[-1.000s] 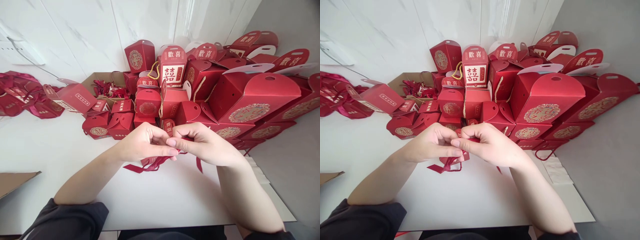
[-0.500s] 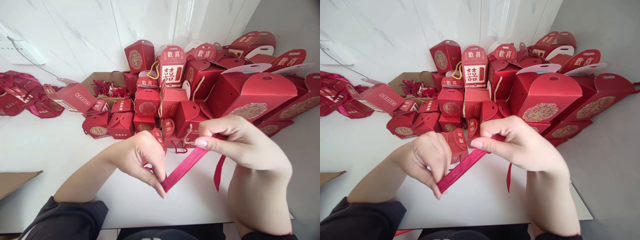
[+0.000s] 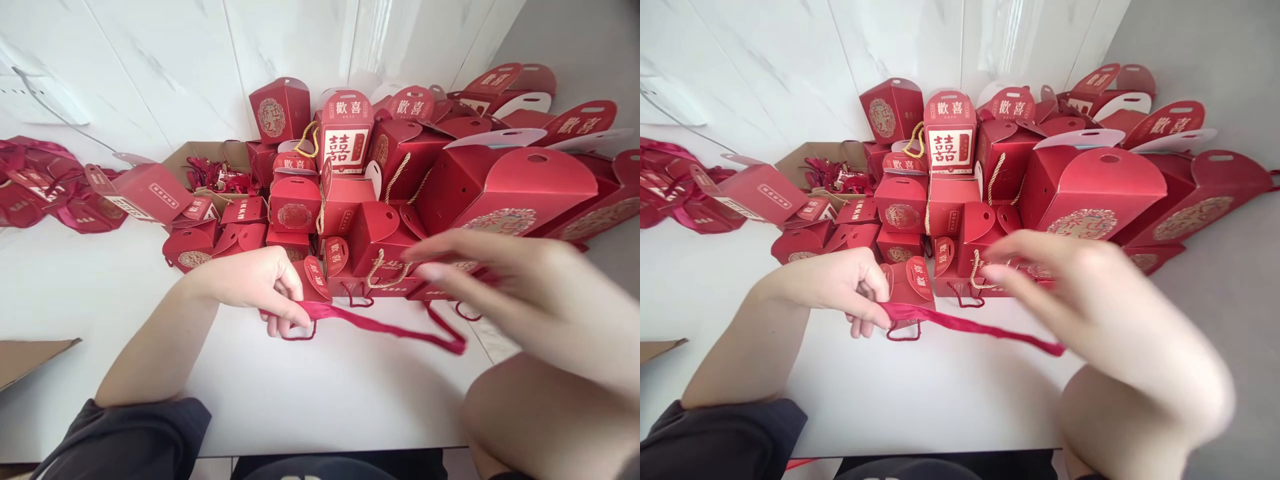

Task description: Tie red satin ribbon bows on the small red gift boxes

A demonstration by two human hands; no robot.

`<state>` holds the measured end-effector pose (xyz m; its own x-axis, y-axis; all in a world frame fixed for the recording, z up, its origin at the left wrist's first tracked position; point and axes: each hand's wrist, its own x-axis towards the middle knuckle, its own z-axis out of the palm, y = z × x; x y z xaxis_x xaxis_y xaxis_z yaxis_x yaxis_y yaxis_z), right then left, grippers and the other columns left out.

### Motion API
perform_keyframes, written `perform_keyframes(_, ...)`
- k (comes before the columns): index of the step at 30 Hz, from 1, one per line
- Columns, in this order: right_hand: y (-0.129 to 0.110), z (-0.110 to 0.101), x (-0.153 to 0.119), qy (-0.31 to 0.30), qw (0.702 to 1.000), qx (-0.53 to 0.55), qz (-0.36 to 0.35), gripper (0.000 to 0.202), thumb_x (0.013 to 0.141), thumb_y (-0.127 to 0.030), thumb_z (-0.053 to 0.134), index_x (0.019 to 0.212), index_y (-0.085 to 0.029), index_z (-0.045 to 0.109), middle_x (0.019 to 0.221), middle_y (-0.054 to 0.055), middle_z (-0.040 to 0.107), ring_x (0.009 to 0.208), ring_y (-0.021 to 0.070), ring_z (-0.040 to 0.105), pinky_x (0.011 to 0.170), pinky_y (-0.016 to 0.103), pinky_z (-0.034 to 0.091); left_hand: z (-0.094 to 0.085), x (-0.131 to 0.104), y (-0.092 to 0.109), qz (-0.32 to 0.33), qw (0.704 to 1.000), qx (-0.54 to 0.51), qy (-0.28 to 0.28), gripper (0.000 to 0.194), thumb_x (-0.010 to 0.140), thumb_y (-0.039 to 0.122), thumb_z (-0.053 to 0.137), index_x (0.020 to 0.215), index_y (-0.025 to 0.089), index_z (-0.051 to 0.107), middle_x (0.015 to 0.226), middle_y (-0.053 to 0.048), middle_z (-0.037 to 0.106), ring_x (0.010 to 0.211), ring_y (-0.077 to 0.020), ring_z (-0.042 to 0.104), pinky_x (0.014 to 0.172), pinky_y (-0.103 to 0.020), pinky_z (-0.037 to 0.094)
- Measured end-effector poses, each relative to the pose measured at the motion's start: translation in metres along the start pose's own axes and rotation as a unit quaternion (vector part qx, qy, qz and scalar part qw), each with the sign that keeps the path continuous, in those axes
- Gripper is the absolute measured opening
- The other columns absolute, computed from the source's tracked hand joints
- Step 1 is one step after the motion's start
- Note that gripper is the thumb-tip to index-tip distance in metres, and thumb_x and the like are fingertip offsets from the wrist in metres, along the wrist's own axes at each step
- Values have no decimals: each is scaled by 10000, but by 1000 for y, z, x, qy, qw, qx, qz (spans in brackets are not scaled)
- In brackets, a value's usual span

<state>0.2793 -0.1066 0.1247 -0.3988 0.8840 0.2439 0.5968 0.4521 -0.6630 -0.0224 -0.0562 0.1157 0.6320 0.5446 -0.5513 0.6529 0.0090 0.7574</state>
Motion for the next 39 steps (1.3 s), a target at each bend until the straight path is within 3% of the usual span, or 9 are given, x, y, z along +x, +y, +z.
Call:
perform_keyframes(3,-15,55,34,-159,978,135,-7,295,963,-480,529,1150,-276,628,1066,20,725,919,202,678,792,305,509,8,10,0,14,999,-38,16,232,749,397,769,795,170,778,698,-47,757,602,-158,721,592,-216,587)
perform_keyframes(7,-7,100,61,-273,929,251,21,401,968,-560,459,938,-196,627,900,28,696,745,141,625,674,267,475,8,12,-2,29,996,-38,69,244,746,395,761,781,154,752,697,-48,742,598,-163,706,599,-256,591)
perform_keyframes(9,2,100,63,-257,934,248,30,384,942,-543,515,831,-185,597,771,1,626,650,118,542,583,247,412,3,8,-3,29,995,0,97,264,741,418,759,746,158,717,666,-28,721,600,-156,693,596,-248,567)
perform_keyframes(13,10,78,57,-172,968,172,58,362,931,-474,539,708,-195,486,629,-48,461,554,94,387,513,242,303,-10,1,-7,33,971,157,176,345,754,517,712,712,176,679,635,5,668,594,-127,624,536,-216,439)
perform_keyframes(16,9,69,54,-136,978,134,90,348,953,-445,484,704,-203,457,642,-36,506,557,102,440,509,242,323,-13,5,-12,22,933,251,258,396,767,598,654,771,204,698,717,1,667,630,-131,575,532,-232,376)
perform_keyframes(19,9,71,53,-148,976,120,108,311,956,-394,458,714,-203,496,687,-7,607,602,126,551,544,250,397,-8,20,-17,16,913,282,294,471,711,675,658,799,212,685,805,-14,667,694,-162,573,557,-252,368)
perform_keyframes(24,13,72,54,-193,967,134,99,281,940,-319,458,710,-192,556,727,17,672,633,137,609,599,264,464,2,39,-19,21,922,274,272,547,702,727,629,710,182,585,744,-21,604,641,-161,530,540,-272,337)
perform_keyframes(32,15,68,56,-246,945,172,128,284,927,-322,479,691,-183,554,707,43,694,646,161,653,577,269,476,-3,33,-17,34,957,226,181,502,665,639,731,835,188,589,813,-9,614,695,-161,560,569,-259,385)
perform_keyframes(39,16,80,57,-220,958,138,121,307,935,-310,454,676,-187,564,711,53,692,629,162,618,547,276,431,-4,33,-20,36,962,207,175,513,660,630,733,898,191,616,842,-13,611,726,-165,562,605,-257,418)
